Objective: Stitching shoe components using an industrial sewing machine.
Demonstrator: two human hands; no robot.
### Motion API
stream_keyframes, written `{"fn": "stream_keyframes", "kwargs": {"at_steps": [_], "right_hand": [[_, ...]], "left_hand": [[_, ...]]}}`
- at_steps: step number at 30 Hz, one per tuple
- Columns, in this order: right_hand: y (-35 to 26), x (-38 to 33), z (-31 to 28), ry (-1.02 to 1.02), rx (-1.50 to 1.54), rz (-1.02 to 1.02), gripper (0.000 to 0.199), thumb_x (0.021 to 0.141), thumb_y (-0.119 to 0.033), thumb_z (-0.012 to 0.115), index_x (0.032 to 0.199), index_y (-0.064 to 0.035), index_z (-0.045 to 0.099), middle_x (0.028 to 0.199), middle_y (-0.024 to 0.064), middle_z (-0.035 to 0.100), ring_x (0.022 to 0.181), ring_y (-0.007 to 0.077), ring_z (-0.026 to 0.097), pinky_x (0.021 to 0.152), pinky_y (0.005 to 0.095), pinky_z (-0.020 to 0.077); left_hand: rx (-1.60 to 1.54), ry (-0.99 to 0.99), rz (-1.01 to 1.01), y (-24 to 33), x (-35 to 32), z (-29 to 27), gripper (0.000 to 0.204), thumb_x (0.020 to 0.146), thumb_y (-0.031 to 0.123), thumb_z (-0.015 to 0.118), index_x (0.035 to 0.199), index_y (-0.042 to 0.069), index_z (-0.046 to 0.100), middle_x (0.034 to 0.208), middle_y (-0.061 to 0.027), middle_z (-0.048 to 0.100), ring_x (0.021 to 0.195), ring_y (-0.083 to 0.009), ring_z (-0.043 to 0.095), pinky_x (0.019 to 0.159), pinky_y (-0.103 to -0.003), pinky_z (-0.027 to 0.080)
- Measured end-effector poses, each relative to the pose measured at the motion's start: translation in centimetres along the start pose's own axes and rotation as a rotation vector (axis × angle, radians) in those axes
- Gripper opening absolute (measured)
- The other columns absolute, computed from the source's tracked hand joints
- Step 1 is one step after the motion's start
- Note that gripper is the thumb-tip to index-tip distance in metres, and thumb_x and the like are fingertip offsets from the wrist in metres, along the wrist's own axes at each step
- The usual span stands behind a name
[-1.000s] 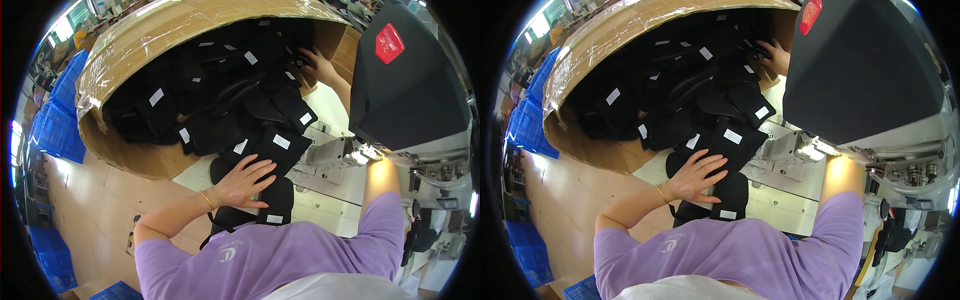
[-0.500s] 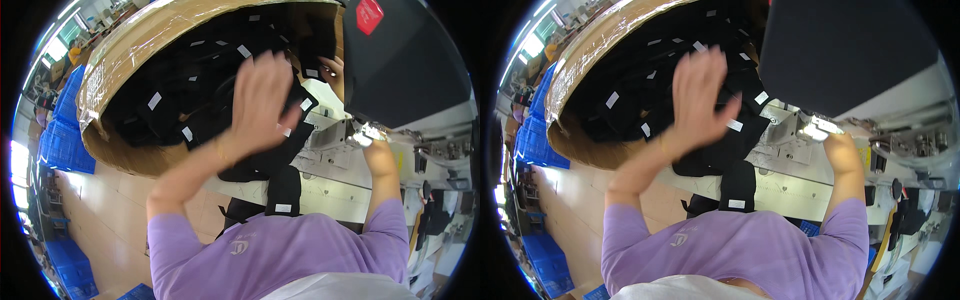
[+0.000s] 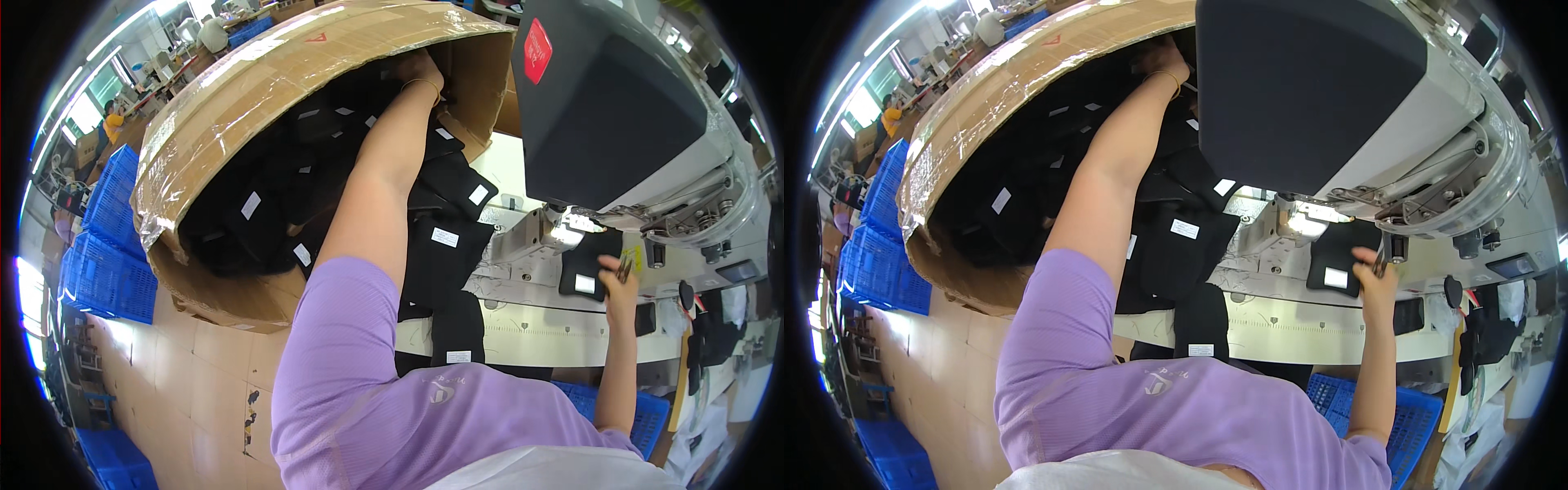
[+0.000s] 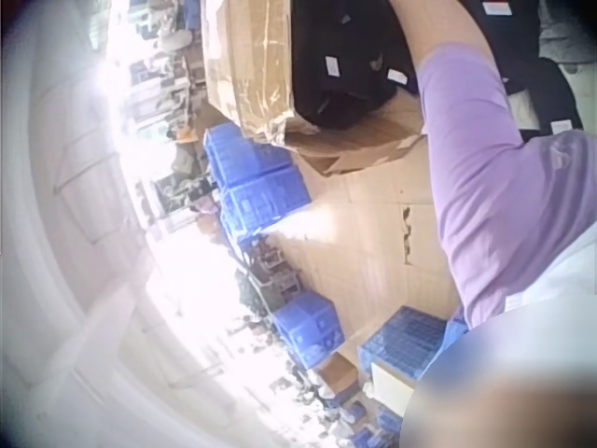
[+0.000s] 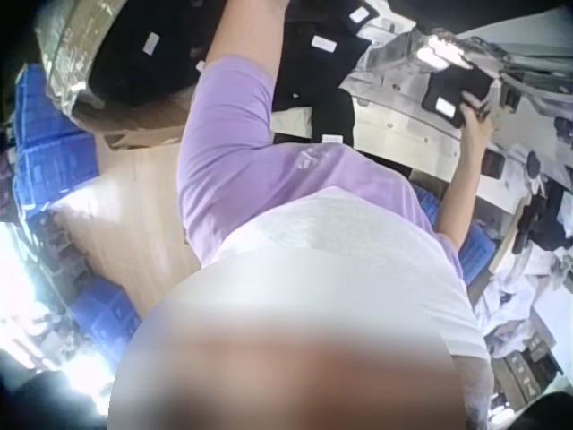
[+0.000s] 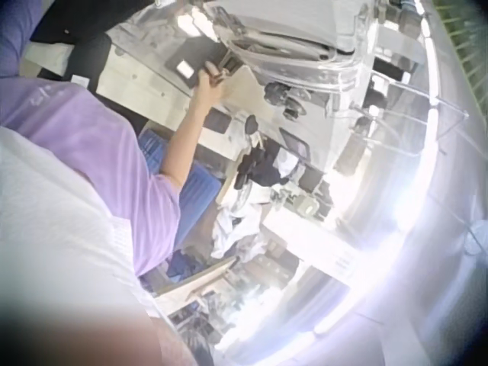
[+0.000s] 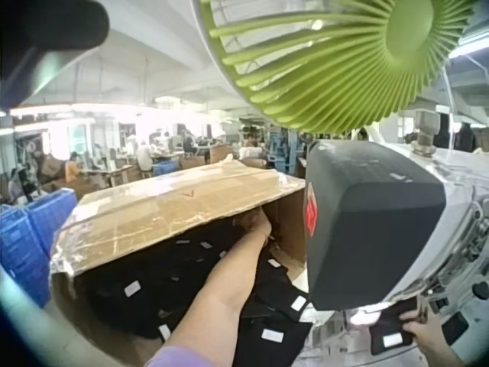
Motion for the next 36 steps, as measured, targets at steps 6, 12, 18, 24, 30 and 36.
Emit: {"fn": "stream_keyframes", "kwargs": {"at_steps": [6, 12, 18, 24, 30, 36], "right_hand": [[5.6, -5.7, 1.6, -0.132, 0.003, 0.23, 0.026, 0.078, -0.001, 0.067, 0.104, -0.0046, 0.072, 0.063, -0.0084, 0.052, 0.052, 0.0011, 0.044, 0.046, 0.0186, 0.032], [5.0, -6.6, 4.0, -0.216, -0.013, 0.172, 0.024, 0.079, -0.001, 0.067, 0.101, -0.0046, 0.072, 0.061, -0.0083, 0.05, 0.05, 0.0006, 0.041, 0.045, 0.0189, 0.0283], [5.8, -7.3, 1.5, -0.13, 0.036, 0.206, 0.023, 0.079, 0.001, 0.066, 0.101, -0.0044, 0.071, 0.062, -0.0094, 0.049, 0.051, 0.0001, 0.039, 0.046, 0.0195, 0.0264], [6.9, -7.3, 1.4, -0.129, 0.063, 0.193, 0.023, 0.08, 0.0, 0.065, 0.102, -0.0043, 0.068, 0.062, -0.0092, 0.047, 0.047, 0.0005, 0.038, 0.043, 0.0194, 0.0256], [6.7, -8.0, 1.9, -0.131, 0.074, 0.268, 0.022, 0.08, 0.003, 0.065, 0.1, -0.0035, 0.07, 0.062, -0.0097, 0.048, 0.051, 0.0001, 0.039, 0.047, 0.0195, 0.0257], [8.7, -8.7, -0.1, -0.067, 0.107, 0.242, 0.023, 0.08, 0.002, 0.065, 0.102, -0.0025, 0.068, 0.067, -0.0071, 0.051, 0.053, 0.0014, 0.042, 0.048, 0.0192, 0.0294]], "left_hand": [[0.092, 0.012, 0.021, 0.8, -1.5, 0.5, 0.054, 0.098, 0.018, 0.046, 0.15, 0.02, 0.031, 0.142, -0.0222, 0.046, 0.126, -0.0426, 0.05, 0.086, -0.053, 0.053], [0.066, 0.039, 0.074, -5.5, 2.5, -0.5, 0.046, 0.096, 0.016, 0.048, 0.141, 0.01, 0.043, 0.128, -0.0189, 0.06, 0.114, -0.0334, 0.062, 0.09, -0.047, 0.052], [-0.007, 0.096, 0.015, -0.9, -2.0, -1.4, 0.081, 0.082, 0.059, 0.062, 0.141, 0.006, 0.043, 0.145, -0.0194, 0.044, 0.13, -0.0363, 0.047, 0.097, -0.06, 0.042], [-0.085, 0.231, 0.151, 3.2, 0.3, -2.7, 0.093, 0.08, 0.064, 0.062, 0.148, 0.007, 0.032, 0.154, -0.0199, 0.031, 0.136, -0.0486, 0.033, 0.101, -0.073, 0.03], [0.093, 0.055, -0.196, -3.3, 0.5, 2.1, 0.083, 0.09, 0.042, 0.061, 0.153, 0.009, 0.019, 0.156, -0.0243, 0.021, 0.134, -0.0567, 0.03, 0.096, -0.076, 0.033], [-0.057, -0.175, -0.071, 1.5, -2.7, 0.7, 0.048, 0.097, 0.021, 0.049, 0.142, 0.011, 0.04, 0.136, -0.0257, 0.052, 0.119, -0.0471, 0.055, 0.091, -0.065, 0.046]]}}
Point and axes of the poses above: each hand's wrist, its own x-axis towards the middle knuckle, its own z-axis out of the palm, y = z × x, the point moved 10 cm from there along x, towards the middle knuckle
